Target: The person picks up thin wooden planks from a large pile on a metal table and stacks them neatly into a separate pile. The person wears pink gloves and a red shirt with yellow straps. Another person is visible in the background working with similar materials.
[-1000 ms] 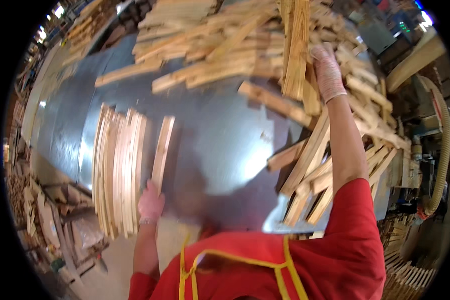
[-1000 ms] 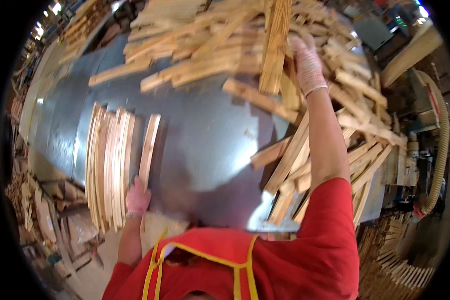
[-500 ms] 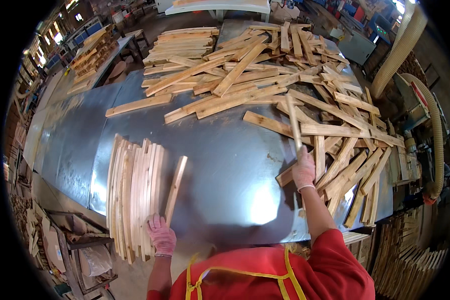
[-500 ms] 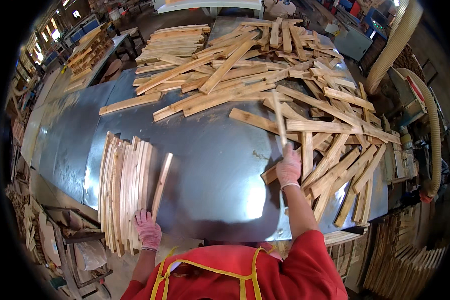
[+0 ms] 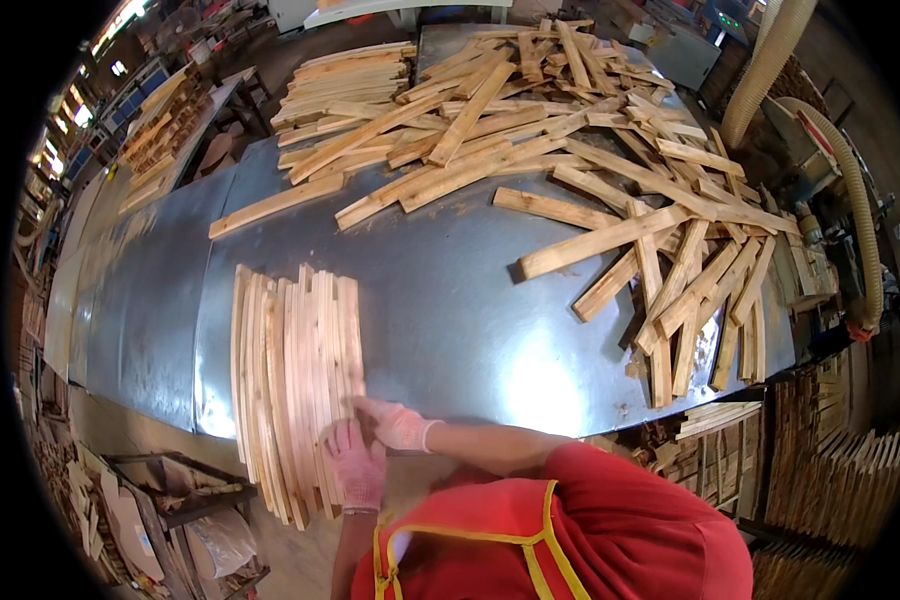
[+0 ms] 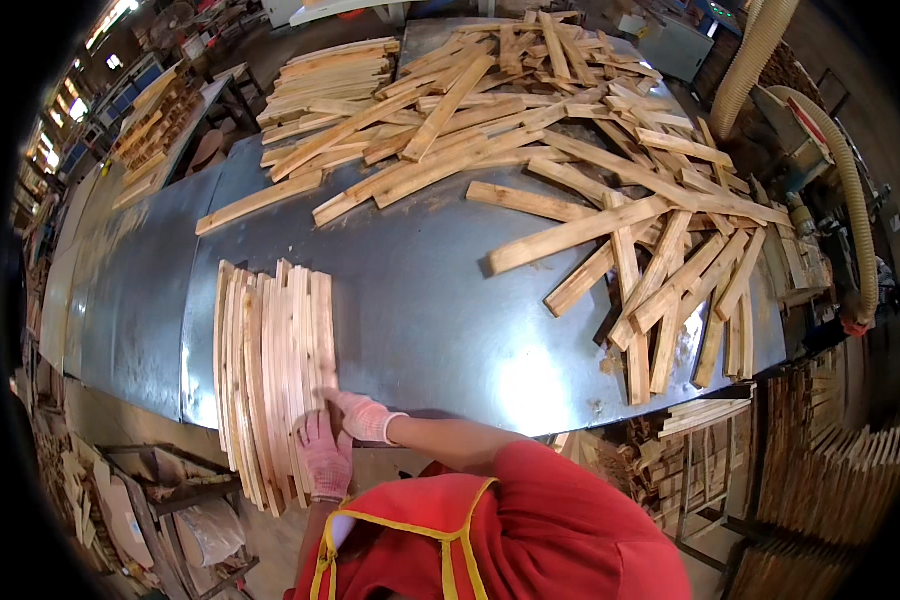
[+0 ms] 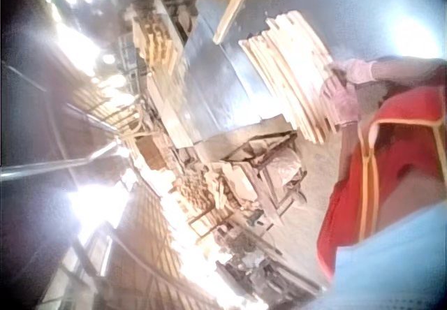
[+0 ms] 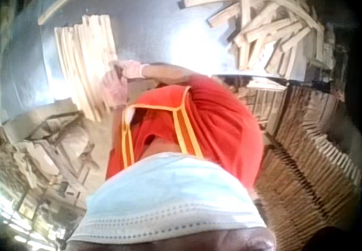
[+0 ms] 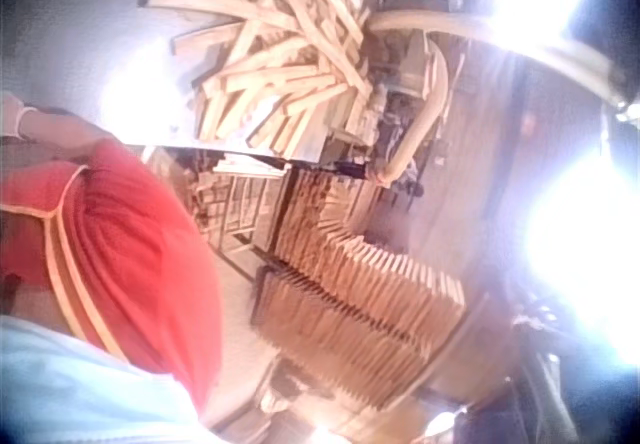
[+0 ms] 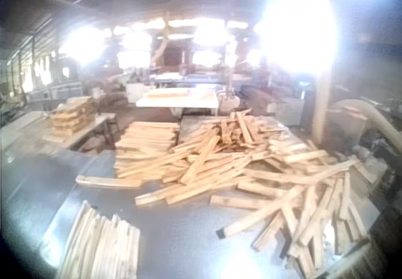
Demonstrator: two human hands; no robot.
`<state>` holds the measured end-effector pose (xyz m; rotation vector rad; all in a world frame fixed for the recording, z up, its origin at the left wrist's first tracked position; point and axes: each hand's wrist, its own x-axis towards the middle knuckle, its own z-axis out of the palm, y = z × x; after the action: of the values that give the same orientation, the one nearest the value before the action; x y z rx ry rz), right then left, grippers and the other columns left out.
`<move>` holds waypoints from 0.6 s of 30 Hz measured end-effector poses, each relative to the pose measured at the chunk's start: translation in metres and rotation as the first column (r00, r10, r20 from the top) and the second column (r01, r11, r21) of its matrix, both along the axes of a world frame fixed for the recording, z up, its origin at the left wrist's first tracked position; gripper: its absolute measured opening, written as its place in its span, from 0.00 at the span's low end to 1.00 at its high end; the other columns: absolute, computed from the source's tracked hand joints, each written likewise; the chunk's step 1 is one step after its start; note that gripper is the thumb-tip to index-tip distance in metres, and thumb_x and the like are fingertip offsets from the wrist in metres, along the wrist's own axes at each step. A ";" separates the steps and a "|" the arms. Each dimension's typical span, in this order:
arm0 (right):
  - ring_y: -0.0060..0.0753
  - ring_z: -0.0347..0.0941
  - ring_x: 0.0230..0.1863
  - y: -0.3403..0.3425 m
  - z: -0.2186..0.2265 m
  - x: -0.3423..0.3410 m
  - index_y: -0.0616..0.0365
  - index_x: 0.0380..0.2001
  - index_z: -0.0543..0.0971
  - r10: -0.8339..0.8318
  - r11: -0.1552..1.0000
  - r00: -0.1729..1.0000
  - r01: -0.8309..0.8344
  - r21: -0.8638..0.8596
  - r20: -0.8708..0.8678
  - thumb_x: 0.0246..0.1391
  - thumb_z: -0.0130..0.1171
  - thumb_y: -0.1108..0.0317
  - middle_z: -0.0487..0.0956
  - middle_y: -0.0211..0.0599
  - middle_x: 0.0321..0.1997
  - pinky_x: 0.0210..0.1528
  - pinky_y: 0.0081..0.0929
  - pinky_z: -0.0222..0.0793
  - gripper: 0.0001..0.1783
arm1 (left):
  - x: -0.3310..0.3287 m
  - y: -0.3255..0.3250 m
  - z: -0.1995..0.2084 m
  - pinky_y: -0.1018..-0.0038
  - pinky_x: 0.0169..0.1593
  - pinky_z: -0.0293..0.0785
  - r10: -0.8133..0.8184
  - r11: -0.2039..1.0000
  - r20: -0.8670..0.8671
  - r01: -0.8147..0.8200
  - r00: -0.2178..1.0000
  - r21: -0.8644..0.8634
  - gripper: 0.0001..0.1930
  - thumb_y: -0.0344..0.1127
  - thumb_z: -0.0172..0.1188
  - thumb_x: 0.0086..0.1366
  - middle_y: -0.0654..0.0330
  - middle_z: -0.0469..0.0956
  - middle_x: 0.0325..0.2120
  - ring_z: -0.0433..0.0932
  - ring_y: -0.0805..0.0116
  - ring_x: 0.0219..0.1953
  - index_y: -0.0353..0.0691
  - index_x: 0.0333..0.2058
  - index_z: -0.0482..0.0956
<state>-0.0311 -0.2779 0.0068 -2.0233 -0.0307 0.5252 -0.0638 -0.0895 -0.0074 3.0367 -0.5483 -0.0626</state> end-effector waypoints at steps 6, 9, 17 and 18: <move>0.46 0.72 0.71 -0.198 0.071 0.065 0.50 0.70 0.73 0.174 0.915 0.967 -0.088 -0.393 0.187 0.53 0.68 0.51 0.76 0.44 0.71 0.73 0.36 0.67 0.41 | 0.004 0.014 -0.024 0.47 0.76 0.53 0.058 0.983 0.042 -0.064 0.997 0.174 0.47 0.44 0.69 0.57 0.49 0.60 0.73 0.57 0.45 0.75 0.41 0.73 0.60; 0.50 0.76 0.64 -0.344 0.074 0.052 0.43 0.70 0.71 0.333 0.551 0.942 -0.152 -0.820 0.049 0.47 0.74 0.49 0.80 0.43 0.63 0.68 0.45 0.70 0.46 | 0.013 -0.038 0.006 0.48 0.76 0.53 0.104 0.993 -0.065 -0.100 0.992 0.065 0.46 0.45 0.70 0.58 0.47 0.61 0.73 0.57 0.44 0.75 0.39 0.73 0.62; 0.52 0.81 0.55 -0.357 0.011 0.003 0.44 0.63 0.75 0.481 0.756 0.852 -0.286 -0.588 0.205 0.51 0.68 0.53 0.84 0.44 0.52 0.58 0.47 0.76 0.35 | 0.015 -0.244 0.035 0.49 0.74 0.56 -0.350 0.932 -0.184 0.322 0.918 -0.165 0.47 0.50 0.77 0.52 0.51 0.66 0.67 0.61 0.45 0.72 0.41 0.68 0.66; 0.53 0.81 0.55 -0.367 0.016 0.013 0.45 0.60 0.77 0.397 0.817 0.849 -0.156 -0.555 0.347 0.50 0.68 0.54 0.84 0.44 0.51 0.58 0.47 0.76 0.32 | 0.012 -0.261 0.037 0.50 0.74 0.56 -0.401 0.913 -0.215 0.368 0.891 -0.178 0.47 0.50 0.78 0.52 0.52 0.67 0.65 0.61 0.46 0.71 0.42 0.68 0.67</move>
<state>-0.0176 -0.6447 0.0228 -2.6552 -0.5434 0.2412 -0.0520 -0.3505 0.0296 2.6874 -1.0726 -0.3985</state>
